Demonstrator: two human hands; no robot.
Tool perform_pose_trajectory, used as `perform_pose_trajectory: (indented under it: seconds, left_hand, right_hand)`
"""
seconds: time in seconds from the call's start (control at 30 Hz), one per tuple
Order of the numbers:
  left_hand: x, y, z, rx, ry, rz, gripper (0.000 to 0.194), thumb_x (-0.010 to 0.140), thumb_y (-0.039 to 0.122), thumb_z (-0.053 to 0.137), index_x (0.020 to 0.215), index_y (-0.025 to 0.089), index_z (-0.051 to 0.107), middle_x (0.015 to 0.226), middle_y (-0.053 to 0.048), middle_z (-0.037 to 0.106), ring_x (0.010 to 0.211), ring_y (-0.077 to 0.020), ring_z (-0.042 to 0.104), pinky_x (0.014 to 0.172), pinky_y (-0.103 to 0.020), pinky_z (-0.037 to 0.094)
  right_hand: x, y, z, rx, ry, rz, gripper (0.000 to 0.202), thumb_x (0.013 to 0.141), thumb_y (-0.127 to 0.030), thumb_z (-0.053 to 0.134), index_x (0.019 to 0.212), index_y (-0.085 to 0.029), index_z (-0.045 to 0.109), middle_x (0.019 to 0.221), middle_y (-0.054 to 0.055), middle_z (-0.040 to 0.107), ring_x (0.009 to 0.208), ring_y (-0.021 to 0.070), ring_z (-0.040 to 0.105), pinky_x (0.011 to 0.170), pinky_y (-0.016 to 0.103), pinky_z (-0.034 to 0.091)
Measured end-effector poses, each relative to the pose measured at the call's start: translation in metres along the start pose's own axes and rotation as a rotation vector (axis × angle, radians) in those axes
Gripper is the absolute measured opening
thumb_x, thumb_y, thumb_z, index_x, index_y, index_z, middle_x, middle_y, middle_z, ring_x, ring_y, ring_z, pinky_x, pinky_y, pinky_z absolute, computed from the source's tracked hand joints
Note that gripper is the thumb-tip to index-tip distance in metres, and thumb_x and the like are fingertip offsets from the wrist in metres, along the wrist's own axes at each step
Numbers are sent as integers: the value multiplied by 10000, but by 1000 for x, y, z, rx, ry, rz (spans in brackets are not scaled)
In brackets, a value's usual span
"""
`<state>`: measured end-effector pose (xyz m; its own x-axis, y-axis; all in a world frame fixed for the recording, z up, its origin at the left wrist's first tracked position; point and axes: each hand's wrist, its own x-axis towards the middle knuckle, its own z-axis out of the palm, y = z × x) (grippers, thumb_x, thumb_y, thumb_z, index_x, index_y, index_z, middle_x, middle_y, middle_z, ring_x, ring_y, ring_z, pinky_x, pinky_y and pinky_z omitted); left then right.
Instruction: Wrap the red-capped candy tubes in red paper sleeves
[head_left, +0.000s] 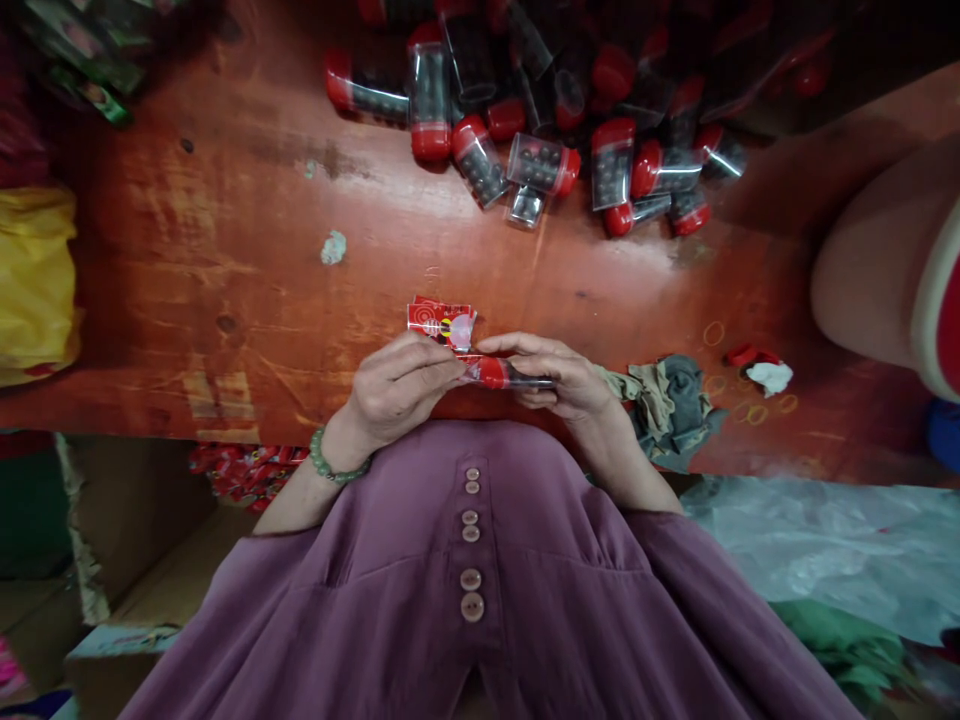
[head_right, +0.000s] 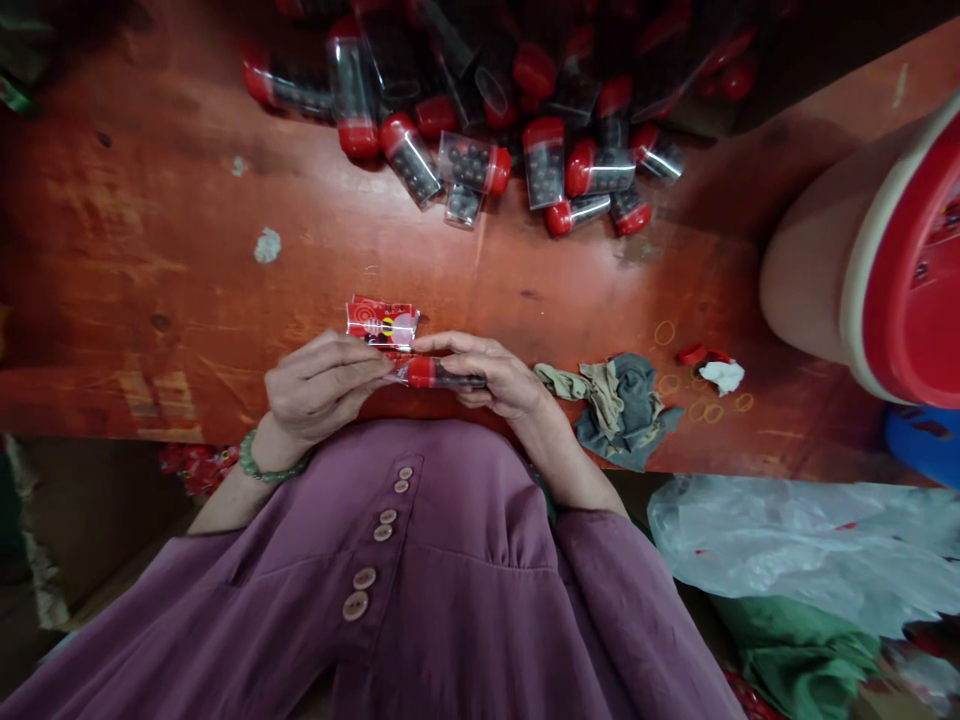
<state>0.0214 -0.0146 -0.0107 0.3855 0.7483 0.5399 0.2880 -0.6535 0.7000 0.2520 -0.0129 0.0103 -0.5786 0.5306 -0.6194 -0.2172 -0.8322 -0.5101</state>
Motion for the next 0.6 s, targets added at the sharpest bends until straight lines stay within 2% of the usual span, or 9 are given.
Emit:
perform_pose_trajectory:
  seconds: [0.17, 0.37, 0.5, 0.6]
  left_hand:
    - [-4, 1, 5, 18, -49, -11, 195, 852, 151, 697, 1043, 190, 699, 897, -57, 753, 822, -140, 683, 744, -275, 560]
    - [-5, -4, 10, 145, -96, 58, 172, 873, 193, 690, 1041, 227, 686, 941, -17, 767, 856, -130, 698, 788, -288, 560]
    - [-6, -11, 11, 132, -79, 90, 193, 848, 206, 727, 1029, 263, 694, 969, 13, 775, 906, -145, 708, 1003, -424, 476]
    - [-6, -15, 8, 27, -107, -45, 190, 846, 271, 737, 1028, 310, 700, 977, 36, 767, 949, -171, 710, 1100, -519, 379]
  right_hand:
    - [7, 3, -4, 35, 15, 58, 312, 781, -256, 625, 1063, -132, 675, 510, -98, 414, 372, 18, 180, 355, 164, 108]
    - [8, 5, 6, 0, 138, 29, 292, 782, -267, 639, 1040, -140, 688, 556, -76, 489, 386, 12, 215, 357, 168, 131]
    - [9, 9, 14, -7, 179, -12, 290, 806, -286, 643, 1058, -148, 685, 565, -90, 440, 407, 16, 203, 365, 171, 143]
    - [11, 12, 17, -14, 172, -58, 290, 825, -313, 653, 1072, -163, 673, 589, -86, 451, 417, 17, 218, 372, 170, 164]
